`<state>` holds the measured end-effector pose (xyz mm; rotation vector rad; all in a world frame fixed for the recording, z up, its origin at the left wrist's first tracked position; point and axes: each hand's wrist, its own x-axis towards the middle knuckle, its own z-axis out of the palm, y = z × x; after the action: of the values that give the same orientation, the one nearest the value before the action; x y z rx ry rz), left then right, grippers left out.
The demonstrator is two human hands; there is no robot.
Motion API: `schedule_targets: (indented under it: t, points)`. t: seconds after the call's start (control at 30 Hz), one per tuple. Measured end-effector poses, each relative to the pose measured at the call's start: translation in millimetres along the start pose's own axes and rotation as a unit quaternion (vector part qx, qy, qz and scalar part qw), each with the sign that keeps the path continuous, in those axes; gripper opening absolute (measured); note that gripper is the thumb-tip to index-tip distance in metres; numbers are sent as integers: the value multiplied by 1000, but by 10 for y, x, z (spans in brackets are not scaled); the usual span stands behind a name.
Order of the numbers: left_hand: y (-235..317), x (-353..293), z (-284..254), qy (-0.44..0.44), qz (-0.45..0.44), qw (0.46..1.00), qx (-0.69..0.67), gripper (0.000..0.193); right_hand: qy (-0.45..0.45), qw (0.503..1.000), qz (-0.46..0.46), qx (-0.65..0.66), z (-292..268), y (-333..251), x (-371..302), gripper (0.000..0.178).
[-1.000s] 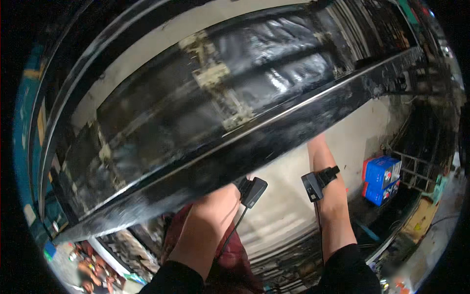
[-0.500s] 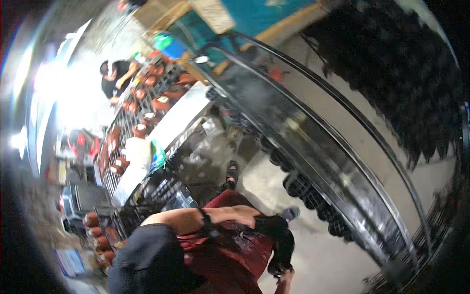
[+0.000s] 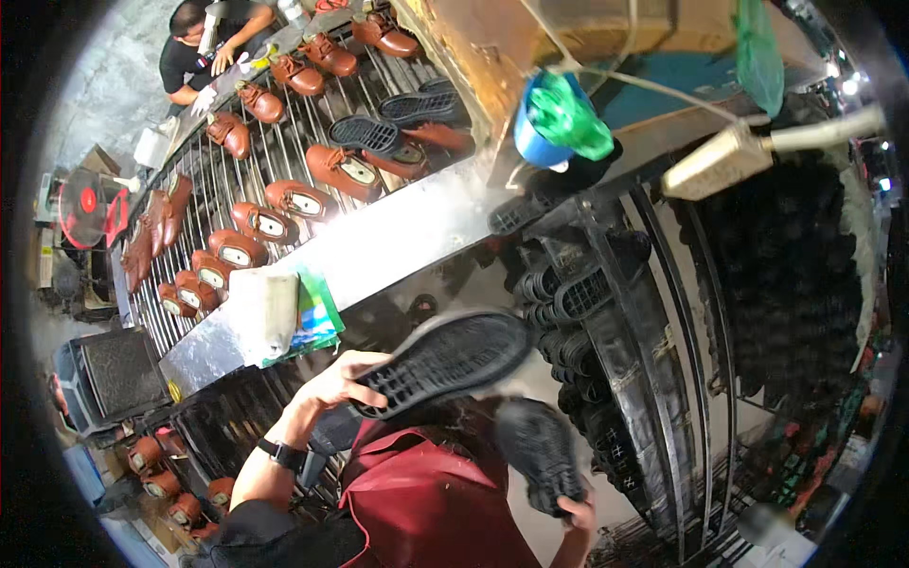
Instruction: The recorder is applying a liquid adhesive to the bottom and edges of various shoe uppers using a brush, and then organizing them on a moving conveyor belt system alongside outsoles.
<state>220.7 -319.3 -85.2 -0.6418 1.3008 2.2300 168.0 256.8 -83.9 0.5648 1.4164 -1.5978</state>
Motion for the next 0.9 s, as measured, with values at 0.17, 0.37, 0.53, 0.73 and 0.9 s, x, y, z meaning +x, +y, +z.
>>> schedule_targets:
  t: [0.17, 0.37, 0.53, 0.73, 0.9]
  points:
    - [1213, 1034, 931, -253, 154, 950, 102, 67, 332, 902, -276, -15, 445, -280, -200, 51]
    - [1694, 2046, 2491, -118, 217, 853, 459, 46, 347, 857, -283, 255, 990, -2008, 713, 50]
    - [1661, 2403, 2784, 49, 406, 720, 560, 26, 561, 709, -220, -368, 693, -2337, 844, 56]
    - [1419, 1489, 1751, 15, 456, 783, 423, 31, 558, 497, -505, -433, 951, -1754, 674, 23]
    - [445, 386, 164, 311, 256, 836, 373, 34, 343, 636, -524, -450, 1739, -1361, 747, 4]
